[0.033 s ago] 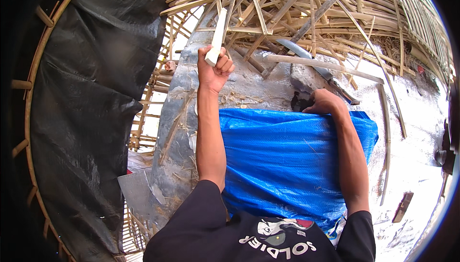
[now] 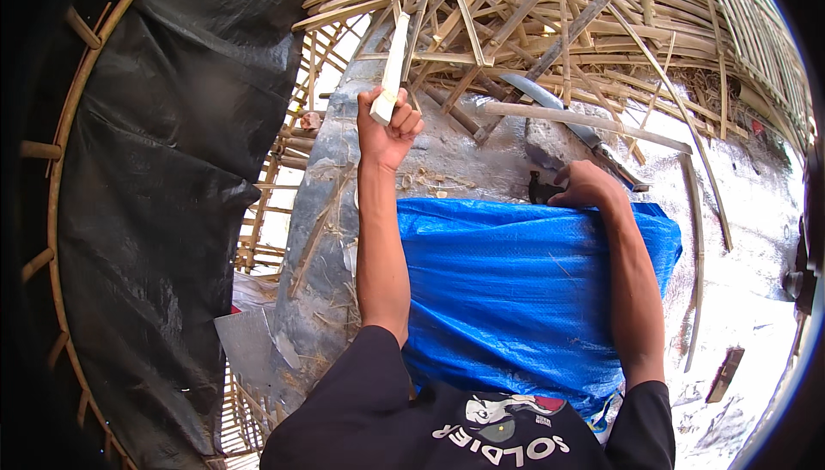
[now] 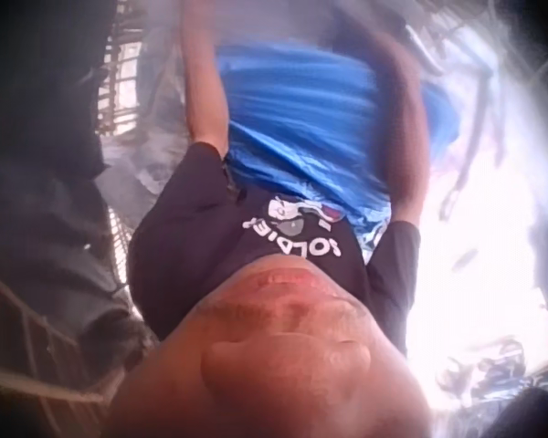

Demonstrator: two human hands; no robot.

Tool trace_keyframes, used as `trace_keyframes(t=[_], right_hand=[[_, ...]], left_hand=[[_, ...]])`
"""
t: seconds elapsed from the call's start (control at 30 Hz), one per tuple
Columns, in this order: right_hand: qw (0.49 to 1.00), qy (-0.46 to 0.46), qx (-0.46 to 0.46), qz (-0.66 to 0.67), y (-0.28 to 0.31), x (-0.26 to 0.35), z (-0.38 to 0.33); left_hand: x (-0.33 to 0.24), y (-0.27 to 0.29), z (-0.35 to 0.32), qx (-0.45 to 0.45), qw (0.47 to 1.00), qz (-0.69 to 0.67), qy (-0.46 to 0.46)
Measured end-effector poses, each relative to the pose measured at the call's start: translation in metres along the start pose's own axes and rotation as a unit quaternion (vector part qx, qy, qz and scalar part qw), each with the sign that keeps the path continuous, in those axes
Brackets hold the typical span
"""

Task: The person joins bamboo pieces together, then shaves and carves a wooden strip using a knife.

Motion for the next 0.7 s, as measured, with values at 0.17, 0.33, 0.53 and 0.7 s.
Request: trace_keyframes(t=[0.17,0.33,0.53,0.7], right_hand=[[0.978,0.023,-0.117,0.173,0.071,0.035,-0.027],[0.957,-0.231,-0.160,-0.066,0.077,-0.014,-0.058],[0.977,-0.193,-0.084,0.031,0.072,-0.018,-0.055],[0.970,-0.183,-0.059,0.151,0.086,0.022,-0.070]], left_hand=[[-0.023,-0.008,-0.025,0.002,0.991,0.121,-0.057],[-0.023,-0.032,-0.029,0.009,0.967,0.215,-0.134],[-0.020,-0.046,-0.035,-0.031,0.958,0.239,-0.158],[-0.018,-0.051,-0.050,-0.036,0.957,0.245,-0.151]])
Point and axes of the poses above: each hand's wrist, its own z-axis towards the middle knuckle, its own y-axis out of the back of the hand, x = y × z, the point moved 2 cm from there along z, towards the middle knuckle, and after that the axes turned 11 degrees about -z, right-handed, at the moved point
